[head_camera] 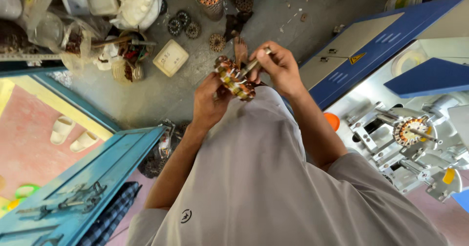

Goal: The person assembles a circular electrical component by inserting small white pins into slots on a copper-wound rotor. They use a pair of scissors to cut the pins to the correct length and then press them into place. The person handles the rotor and pins throughout the process.

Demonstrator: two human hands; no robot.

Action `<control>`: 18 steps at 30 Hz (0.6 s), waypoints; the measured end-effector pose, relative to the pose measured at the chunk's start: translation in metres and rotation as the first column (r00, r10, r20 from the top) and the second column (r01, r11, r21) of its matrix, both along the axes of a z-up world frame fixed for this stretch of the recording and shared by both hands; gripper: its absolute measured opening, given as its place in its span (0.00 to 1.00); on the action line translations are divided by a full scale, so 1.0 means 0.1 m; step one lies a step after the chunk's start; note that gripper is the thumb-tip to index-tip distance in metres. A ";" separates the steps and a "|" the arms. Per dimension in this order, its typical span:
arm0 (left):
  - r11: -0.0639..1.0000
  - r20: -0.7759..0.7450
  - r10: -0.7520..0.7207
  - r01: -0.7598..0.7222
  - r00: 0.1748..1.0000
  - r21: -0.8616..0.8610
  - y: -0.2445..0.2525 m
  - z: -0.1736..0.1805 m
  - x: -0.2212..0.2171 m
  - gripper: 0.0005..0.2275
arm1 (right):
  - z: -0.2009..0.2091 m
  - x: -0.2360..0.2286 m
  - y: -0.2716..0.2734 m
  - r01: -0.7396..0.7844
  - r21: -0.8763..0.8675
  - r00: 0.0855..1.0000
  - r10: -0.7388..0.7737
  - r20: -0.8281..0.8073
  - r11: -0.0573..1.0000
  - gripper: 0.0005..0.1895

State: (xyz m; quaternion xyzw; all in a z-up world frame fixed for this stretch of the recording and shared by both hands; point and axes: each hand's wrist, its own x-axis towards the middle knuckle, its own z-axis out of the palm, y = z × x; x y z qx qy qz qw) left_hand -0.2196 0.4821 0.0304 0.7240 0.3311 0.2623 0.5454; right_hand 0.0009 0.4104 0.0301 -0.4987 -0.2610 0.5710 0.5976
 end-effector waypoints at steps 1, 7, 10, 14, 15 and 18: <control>1.000 -0.003 0.024 -0.024 1.000 -0.018 0.09 -0.10 0.05 0.07 | 0.05 0.06 0.16 -0.029 -0.015 0.993 0.030 0.110 0.999 0.12; 0.842 0.042 0.106 -0.068 0.993 -0.535 0.64 -0.62 0.59 0.13 | 0.05 0.64 0.94 -0.132 0.022 0.478 0.044 0.877 0.991 0.12; 0.831 -0.086 0.142 -0.166 0.986 -0.531 0.76 -0.60 0.67 0.19 | -0.38 1.08 1.49 -0.049 0.097 0.298 -0.078 0.952 0.994 0.14; 0.805 -0.192 0.144 -0.227 0.971 -0.548 0.80 -0.61 0.66 0.18 | -0.96 1.70 2.42 0.124 0.205 0.126 -0.220 0.967 0.971 0.16; 0.797 -0.212 0.130 -0.229 0.969 -0.559 0.82 -0.66 0.67 0.18 | -1.06 1.84 2.61 0.155 0.176 0.228 -0.209 0.951 0.972 0.14; 0.786 -0.273 0.125 -0.263 0.954 -0.559 0.83 -0.78 0.60 0.18 | -1.21 2.11 3.15 0.202 0.126 0.422 -0.203 0.883 0.971 0.13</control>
